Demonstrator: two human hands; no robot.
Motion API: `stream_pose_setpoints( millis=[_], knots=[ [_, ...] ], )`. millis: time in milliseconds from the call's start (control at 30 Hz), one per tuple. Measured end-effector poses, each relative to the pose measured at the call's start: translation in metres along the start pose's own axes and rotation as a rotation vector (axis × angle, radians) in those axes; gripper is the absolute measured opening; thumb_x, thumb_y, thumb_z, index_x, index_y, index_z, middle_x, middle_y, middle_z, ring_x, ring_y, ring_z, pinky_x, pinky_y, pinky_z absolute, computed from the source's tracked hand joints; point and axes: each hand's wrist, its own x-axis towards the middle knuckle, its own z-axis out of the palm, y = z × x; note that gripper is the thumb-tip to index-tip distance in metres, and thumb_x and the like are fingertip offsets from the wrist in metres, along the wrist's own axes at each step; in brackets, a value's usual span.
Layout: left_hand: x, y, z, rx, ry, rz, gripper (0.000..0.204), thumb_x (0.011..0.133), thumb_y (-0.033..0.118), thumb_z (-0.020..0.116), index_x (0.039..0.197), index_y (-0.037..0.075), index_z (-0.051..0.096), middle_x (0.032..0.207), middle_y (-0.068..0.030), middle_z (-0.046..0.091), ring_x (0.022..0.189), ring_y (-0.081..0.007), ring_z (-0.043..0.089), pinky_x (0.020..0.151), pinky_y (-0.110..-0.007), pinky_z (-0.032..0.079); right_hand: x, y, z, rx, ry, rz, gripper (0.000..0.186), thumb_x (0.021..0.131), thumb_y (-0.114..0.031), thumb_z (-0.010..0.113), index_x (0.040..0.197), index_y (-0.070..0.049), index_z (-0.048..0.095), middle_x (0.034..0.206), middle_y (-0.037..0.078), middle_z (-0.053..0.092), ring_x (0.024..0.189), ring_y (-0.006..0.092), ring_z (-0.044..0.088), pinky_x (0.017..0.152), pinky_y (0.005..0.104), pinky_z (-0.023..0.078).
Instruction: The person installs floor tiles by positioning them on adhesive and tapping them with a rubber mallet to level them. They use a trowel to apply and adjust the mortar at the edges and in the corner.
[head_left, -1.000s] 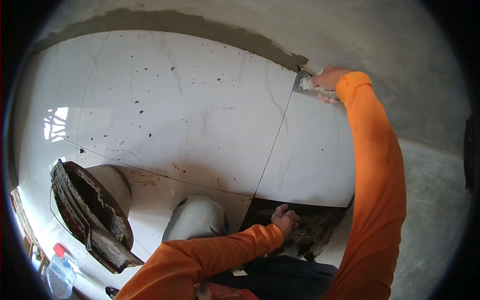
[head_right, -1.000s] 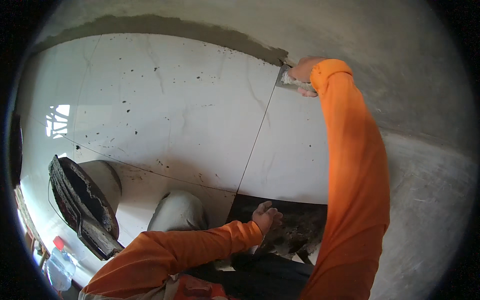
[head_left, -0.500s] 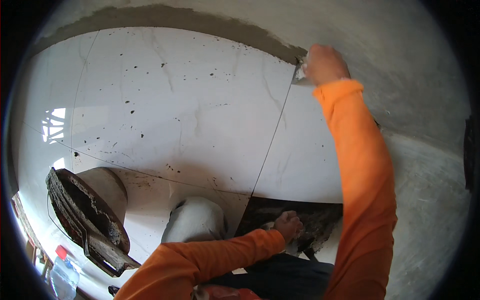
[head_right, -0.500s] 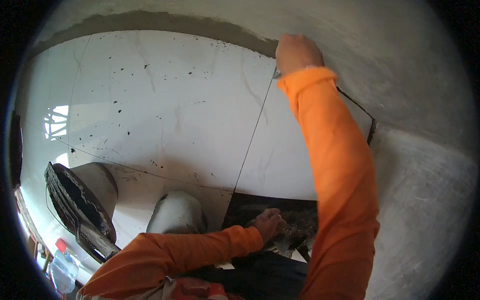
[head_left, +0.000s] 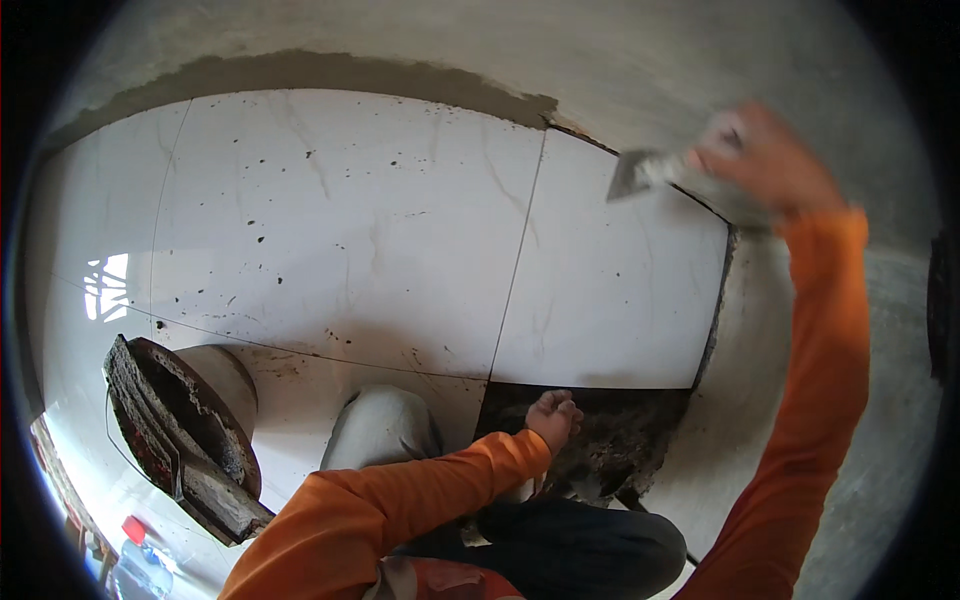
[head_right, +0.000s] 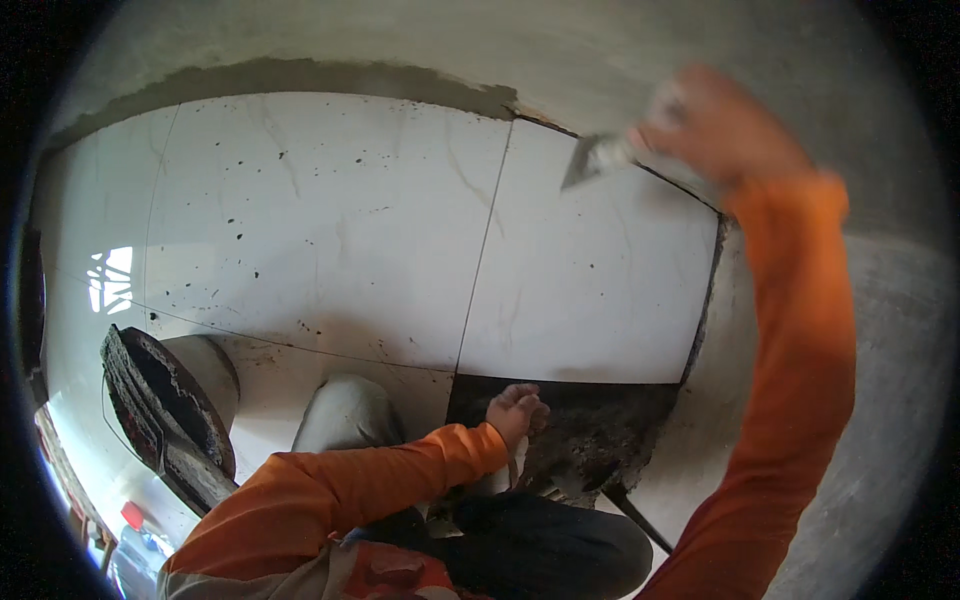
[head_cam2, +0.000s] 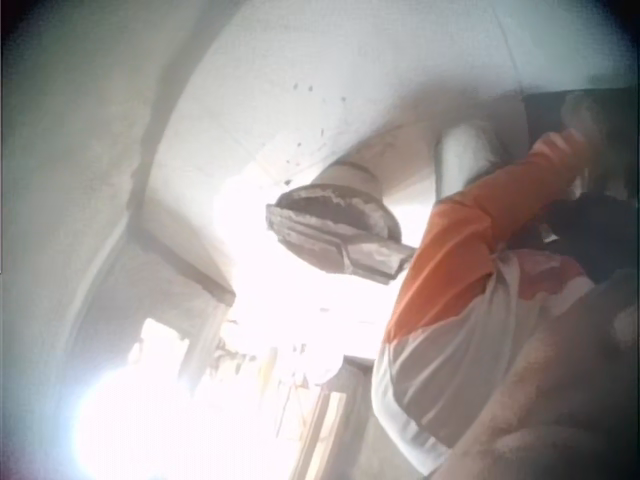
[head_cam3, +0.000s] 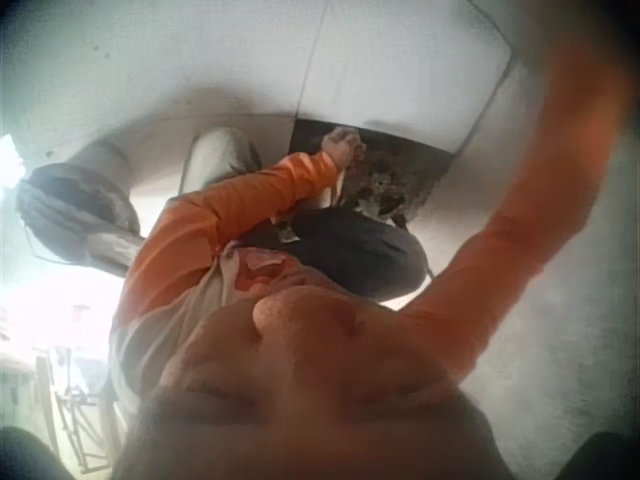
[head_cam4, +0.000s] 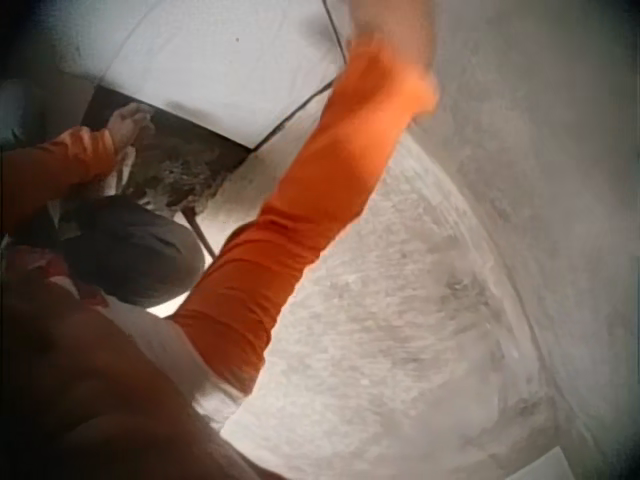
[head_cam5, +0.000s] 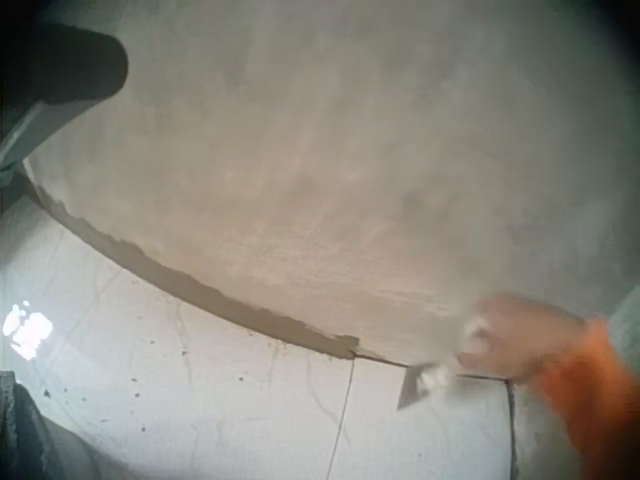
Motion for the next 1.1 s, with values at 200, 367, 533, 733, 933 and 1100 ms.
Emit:
stream_pose_setpoints(
  millis=[200,367,533,733,933,1100],
  knots=[
    [0.027,-0.002,-0.012,0.254,-0.01,0.686,0.021,0.09,0.009,0.048,0.108,-0.001,0.053,0.085,-0.0085,0.062,0.068,-0.0139,0.057,0.062,-0.027,0.048,-0.233,0.104,0.184,0.396,-0.022,0.675,0.054,0.086,-0.048,0.051,0.095,0.003,0.064,0.091,0.025,0.063,0.089,0.0412,0.06,0.079,0.0457,0.044],
    [0.037,-0.022,-0.03,0.621,0.16,0.574,0.019,0.086,0.014,0.052,0.095,-0.002,0.059,0.073,-0.0081,0.063,0.065,-0.0157,0.061,0.062,-0.028,0.05,-0.386,0.113,0.392,0.67,-0.05,1.027,0.052,0.087,-0.047,0.05,0.099,0.003,0.061,0.095,0.025,0.061,0.092,0.041,0.058,0.08,0.0454,0.044],
    [0.023,-0.008,-0.052,0.25,0.352,0.058,0.035,0.091,0.025,0.045,0.116,0.001,0.048,0.109,-0.0157,0.058,0.091,-0.0259,0.059,0.078,-0.04,0.05,-0.444,0.062,0.503,0.837,0.003,1.12,0.051,0.088,-0.045,0.05,0.103,0.002,0.059,0.098,0.026,0.06,0.095,0.0408,0.057,0.081,0.0451,0.044],
    [0.02,0.0,-0.026,-0.007,0.251,0.251,0.043,0.091,0.027,0.045,0.123,-0.001,0.039,0.12,-0.017,0.05,0.107,-0.0295,0.053,0.089,-0.043,0.045,-0.458,0.025,0.553,0.936,0.074,1.113,0.05,0.089,-0.044,0.05,0.108,0.002,0.056,0.102,0.026,0.058,0.098,0.0405,0.056,0.082,0.0448,0.043],
    [0.034,-0.002,-0.039,-0.103,0.264,0.271,0.036,0.091,0.021,0.045,0.117,-0.004,0.042,0.114,-0.0182,0.052,0.106,-0.0298,0.054,0.089,-0.042,0.045,-0.464,0.01,0.574,0.966,0.119,1.099,0.049,0.09,-0.042,0.049,0.113,0.001,0.052,0.106,0.026,0.056,0.101,0.0403,0.054,0.083,0.0445,0.043],
    [0.036,-0.004,-0.038,-0.121,0.277,0.246,0.032,0.09,0.019,0.044,0.114,-0.003,0.044,0.11,-0.0181,0.054,0.102,-0.0299,0.056,0.087,-0.042,0.046,-0.472,0.005,0.586,0.971,0.143,1.104,0.049,0.09,-0.041,0.049,0.117,0.001,0.05,0.11,0.026,0.055,0.104,0.0401,0.053,0.084,0.0442,0.043]
  ],
)
